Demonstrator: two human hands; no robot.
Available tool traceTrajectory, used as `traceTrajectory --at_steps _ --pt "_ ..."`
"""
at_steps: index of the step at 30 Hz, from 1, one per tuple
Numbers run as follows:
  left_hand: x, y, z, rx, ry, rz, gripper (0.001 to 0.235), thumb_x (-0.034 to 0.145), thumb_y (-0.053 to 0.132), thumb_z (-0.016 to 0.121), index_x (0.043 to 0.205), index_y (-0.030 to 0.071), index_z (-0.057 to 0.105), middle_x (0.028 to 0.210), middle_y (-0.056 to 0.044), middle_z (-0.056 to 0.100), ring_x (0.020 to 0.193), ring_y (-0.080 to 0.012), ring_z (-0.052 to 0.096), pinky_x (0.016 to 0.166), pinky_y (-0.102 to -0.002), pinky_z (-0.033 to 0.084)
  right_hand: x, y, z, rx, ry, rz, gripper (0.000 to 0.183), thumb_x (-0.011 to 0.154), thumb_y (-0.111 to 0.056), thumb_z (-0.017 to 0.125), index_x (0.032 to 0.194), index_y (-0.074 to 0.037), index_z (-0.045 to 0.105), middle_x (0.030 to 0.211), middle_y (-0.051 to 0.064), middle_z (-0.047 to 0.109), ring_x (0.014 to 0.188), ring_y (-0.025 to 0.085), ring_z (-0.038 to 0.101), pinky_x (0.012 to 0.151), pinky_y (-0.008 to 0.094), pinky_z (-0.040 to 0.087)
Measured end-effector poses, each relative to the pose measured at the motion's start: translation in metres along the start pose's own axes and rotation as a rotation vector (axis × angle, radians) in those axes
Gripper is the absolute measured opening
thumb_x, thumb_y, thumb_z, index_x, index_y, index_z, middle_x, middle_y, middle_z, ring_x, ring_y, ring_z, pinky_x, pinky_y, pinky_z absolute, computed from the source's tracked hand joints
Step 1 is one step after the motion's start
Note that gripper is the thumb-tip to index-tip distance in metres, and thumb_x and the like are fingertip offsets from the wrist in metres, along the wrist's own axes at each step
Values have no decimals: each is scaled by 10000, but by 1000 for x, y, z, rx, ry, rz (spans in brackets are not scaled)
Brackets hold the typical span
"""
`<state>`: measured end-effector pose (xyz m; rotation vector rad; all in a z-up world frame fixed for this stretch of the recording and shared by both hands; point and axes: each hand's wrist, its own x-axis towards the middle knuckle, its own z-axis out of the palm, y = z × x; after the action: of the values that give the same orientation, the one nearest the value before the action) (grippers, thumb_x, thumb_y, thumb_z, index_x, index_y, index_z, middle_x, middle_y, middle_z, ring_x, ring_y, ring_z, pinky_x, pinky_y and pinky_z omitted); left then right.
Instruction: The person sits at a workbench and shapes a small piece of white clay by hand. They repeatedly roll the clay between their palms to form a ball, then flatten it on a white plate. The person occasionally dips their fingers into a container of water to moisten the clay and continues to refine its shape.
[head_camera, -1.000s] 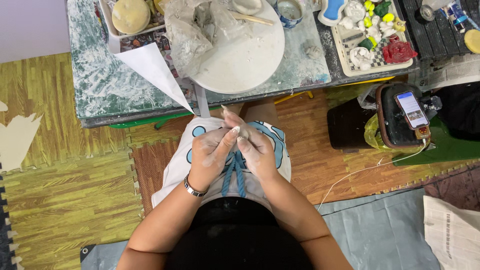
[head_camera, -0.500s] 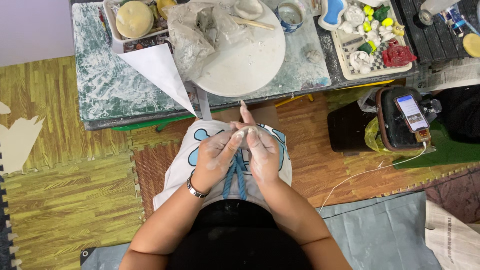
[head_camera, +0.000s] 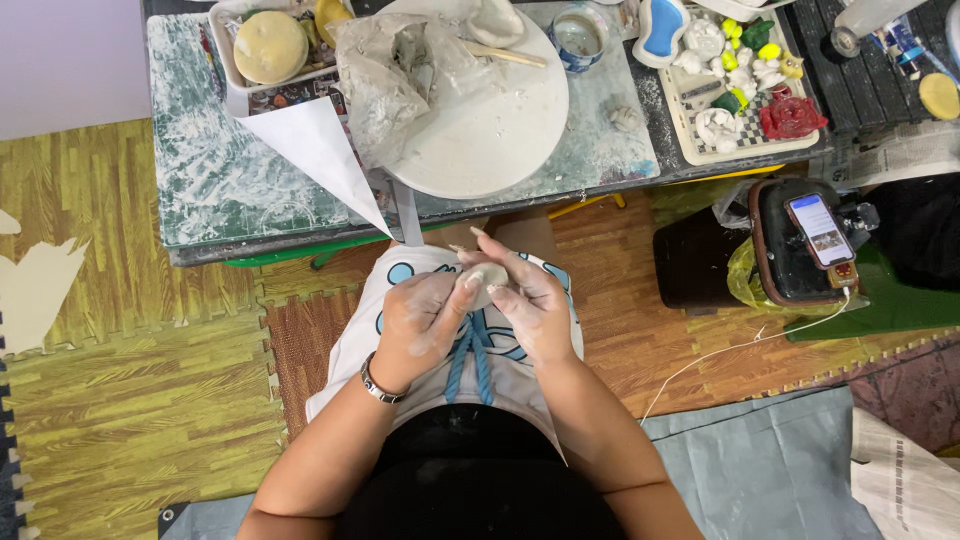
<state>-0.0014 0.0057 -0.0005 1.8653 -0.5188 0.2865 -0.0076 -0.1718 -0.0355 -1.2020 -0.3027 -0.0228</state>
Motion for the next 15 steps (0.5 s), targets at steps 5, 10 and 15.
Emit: traceTrajectory --at_steps 5,10,15 --pt "-7 -15 7 -159 -28 -104 401 1069 297 486 1086 -32 715 808 -133 692 700 -249 672 669 -347 536 -1 -8 7 -207 102 -163 238 1024 -98 661 1176 78 710 1222 207 702 1159 252 691 1056 358 534" --pt "7 -6 11 -917 -130 -421 779 1063 589 261 1474 -33 487 1465 -217 577 1372 -299 566 1149 -392 436 -3 -29 14 -930 168 -636 190 980 -251 727 1124 -140 785 1193 20 740 1204 262 661 1058 407 471" --pt "17 6 12 -1658 -38 -378 881 1030 675 243 1638 38 224 1652 -240 336 1566 -358 285 1311 -459 192 -9 -19 31 -1352 -144 -651 484 979 -551 586 1367 -281 689 1496 -13 586 1509 336 384 1187 533 209"
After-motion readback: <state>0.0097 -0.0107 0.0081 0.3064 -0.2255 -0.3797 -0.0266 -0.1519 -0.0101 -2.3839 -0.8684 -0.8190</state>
